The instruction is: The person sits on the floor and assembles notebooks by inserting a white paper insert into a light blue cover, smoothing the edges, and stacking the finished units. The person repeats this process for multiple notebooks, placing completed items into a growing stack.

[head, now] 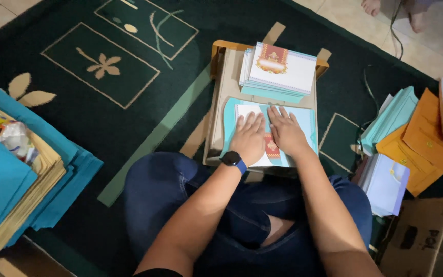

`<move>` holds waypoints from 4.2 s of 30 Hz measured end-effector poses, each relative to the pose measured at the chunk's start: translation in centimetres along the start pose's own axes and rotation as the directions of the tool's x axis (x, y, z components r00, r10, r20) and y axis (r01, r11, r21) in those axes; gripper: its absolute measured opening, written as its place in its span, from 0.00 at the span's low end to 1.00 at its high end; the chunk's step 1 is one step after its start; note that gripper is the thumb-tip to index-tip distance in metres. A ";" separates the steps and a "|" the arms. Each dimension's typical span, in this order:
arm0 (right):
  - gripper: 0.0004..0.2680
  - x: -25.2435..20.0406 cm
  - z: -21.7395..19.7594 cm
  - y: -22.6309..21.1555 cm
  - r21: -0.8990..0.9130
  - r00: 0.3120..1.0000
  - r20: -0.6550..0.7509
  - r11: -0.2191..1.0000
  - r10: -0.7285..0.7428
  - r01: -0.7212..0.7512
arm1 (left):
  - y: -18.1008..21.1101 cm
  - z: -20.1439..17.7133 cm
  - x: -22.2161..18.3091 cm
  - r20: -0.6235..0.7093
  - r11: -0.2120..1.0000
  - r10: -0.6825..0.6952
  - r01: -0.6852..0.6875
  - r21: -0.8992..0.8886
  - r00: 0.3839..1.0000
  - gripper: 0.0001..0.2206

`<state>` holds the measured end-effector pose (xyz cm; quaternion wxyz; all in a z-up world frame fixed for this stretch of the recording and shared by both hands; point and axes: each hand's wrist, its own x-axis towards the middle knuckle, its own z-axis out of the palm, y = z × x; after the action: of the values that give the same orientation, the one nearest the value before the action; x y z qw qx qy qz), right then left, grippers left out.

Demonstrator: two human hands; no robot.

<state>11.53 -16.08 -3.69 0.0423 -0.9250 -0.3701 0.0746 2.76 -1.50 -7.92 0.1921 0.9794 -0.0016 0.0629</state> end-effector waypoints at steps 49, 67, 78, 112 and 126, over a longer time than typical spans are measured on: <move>0.22 -3.2 -0.8 -1.4 0.017 0.999 0.036 1.000 -0.016 0.016 | 0.1 -0.5 0.3 -0.102 1.000 0.001 -0.001 0.000 0.995 0.22; 0.16 -9.3 0.4 1.4 0.852 0.709 -0.484 0.462 0.512 0.248 | 3.2 -12.7 -5.0 -0.084 0.812 0.087 -0.120 -0.572 0.993 0.13; 0.15 4.3 -9.3 6.4 0.787 0.667 -0.502 0.611 0.551 0.088 | 1.9 -7.9 -1.2 -0.626 0.834 -0.354 -0.068 -0.547 0.694 0.23; 0.23 -10.8 0.6 1.7 0.204 0.801 -0.122 0.804 0.587 -0.558 | 2.5 -5.2 -1.8 0.210 0.991 0.124 -0.109 -0.080 0.970 0.34; 0.15 -11.2 -3.3 -0.8 0.809 0.724 -0.416 0.588 0.551 0.017 | 2.8 -7.5 -1.5 0.354 0.983 0.173 -0.140 -0.117 0.919 0.46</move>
<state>3.53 -23.34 0.85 0.5390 -0.8308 -0.1104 -0.0840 0.32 -1.26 -0.13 0.2265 0.9612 -0.1183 -0.1041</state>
